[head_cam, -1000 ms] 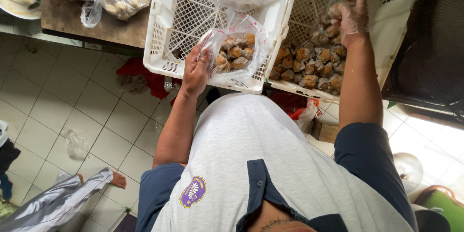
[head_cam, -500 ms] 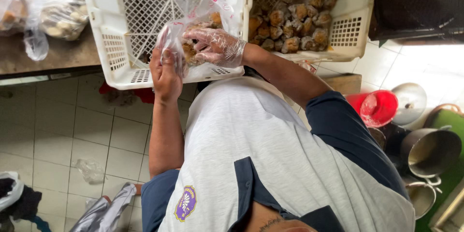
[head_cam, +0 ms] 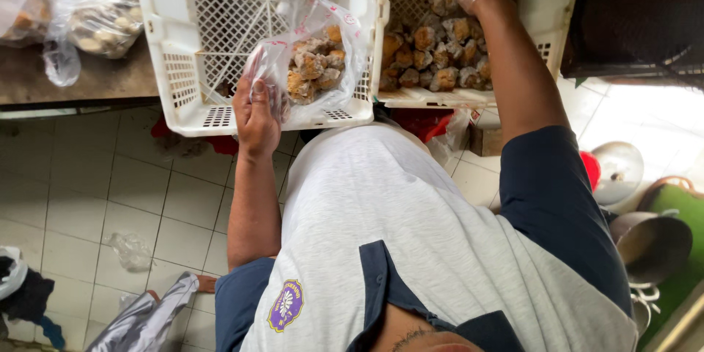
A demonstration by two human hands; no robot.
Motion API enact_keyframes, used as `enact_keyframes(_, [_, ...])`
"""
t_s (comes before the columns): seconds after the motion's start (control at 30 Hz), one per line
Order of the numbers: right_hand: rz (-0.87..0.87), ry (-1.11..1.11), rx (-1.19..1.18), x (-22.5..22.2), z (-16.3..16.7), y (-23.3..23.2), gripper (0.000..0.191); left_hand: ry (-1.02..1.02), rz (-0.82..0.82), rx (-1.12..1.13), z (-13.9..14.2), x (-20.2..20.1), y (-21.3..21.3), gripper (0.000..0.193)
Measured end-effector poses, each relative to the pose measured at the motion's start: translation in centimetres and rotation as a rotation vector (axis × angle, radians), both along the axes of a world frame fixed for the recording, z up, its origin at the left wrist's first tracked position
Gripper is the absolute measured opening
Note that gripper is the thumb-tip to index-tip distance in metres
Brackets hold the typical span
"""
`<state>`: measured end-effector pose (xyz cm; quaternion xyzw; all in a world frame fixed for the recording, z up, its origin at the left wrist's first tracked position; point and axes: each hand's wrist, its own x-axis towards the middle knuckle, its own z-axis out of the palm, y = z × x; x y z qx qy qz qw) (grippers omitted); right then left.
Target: The person packs fried dough snacks from a white plastic crate into a clear plastic bag, opening the bag and placing items in one at a time by hand. They fill the bag, adjust it in the crate, and continue filling it with more snacks from the adjacent crate.
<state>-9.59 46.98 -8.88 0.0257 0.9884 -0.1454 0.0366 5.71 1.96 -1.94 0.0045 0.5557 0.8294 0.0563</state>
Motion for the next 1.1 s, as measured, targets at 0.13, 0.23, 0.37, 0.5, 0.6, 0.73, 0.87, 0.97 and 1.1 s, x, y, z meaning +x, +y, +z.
enact_keyframes(0.13, [0.256, 0.013, 0.26, -1.9, 0.7, -2.9, 0.046, -0.026, 0.006, 0.034, -0.1, -0.4, -0.1, 0.045])
enact_keyframes(0.23, [0.175, -0.121, 0.252, -3.2, 1.2, -3.3, 0.045, -0.007, 0.016, 0.087, 0.0, -0.7, 0.3, 0.043])
enact_keyframes(0.37, [-0.002, -0.235, 0.007, -4.1, 1.1, -1.8, 0.033, 0.008, 0.036, 0.044, 0.0, -1.0, 0.5, 0.043])
enact_keyframes(0.5, [-0.24, 0.009, -0.785, -3.7, 2.1, -1.9, 0.033, 0.037, 0.035, -0.022, -0.5, -0.9, 0.3, 0.043])
enact_keyframes(0.6, [-0.249, -0.066, -1.423, -1.7, 4.6, -4.2, 0.033, 0.064, 0.007, -0.059, -0.8, -1.1, 0.1, 0.042])
enact_keyframes(0.73, [0.029, -0.248, -1.383, 1.6, 8.8, -10.2, 0.032, 0.067, -0.022, -0.068, -0.6, -1.5, 0.3, 0.044])
enact_keyframes(0.87, [0.374, -0.504, -1.369, 3.8, 10.8, -17.9, 0.035, 0.106, -0.053, -0.029, -0.2, -1.8, 0.3, 0.043])
enact_keyframes(0.97, [0.488, -0.57, -0.936, 5.7, 10.5, -23.3, 0.047, 0.104, -0.064, -0.111, -0.1, -1.7, 0.0, 0.043])
enact_keyframes(1.1, [0.803, -0.33, -1.059, 7.8, 9.4, -25.2, 0.047, 0.149, -0.09, -0.022, -0.2, -1.5, -0.1, 0.045])
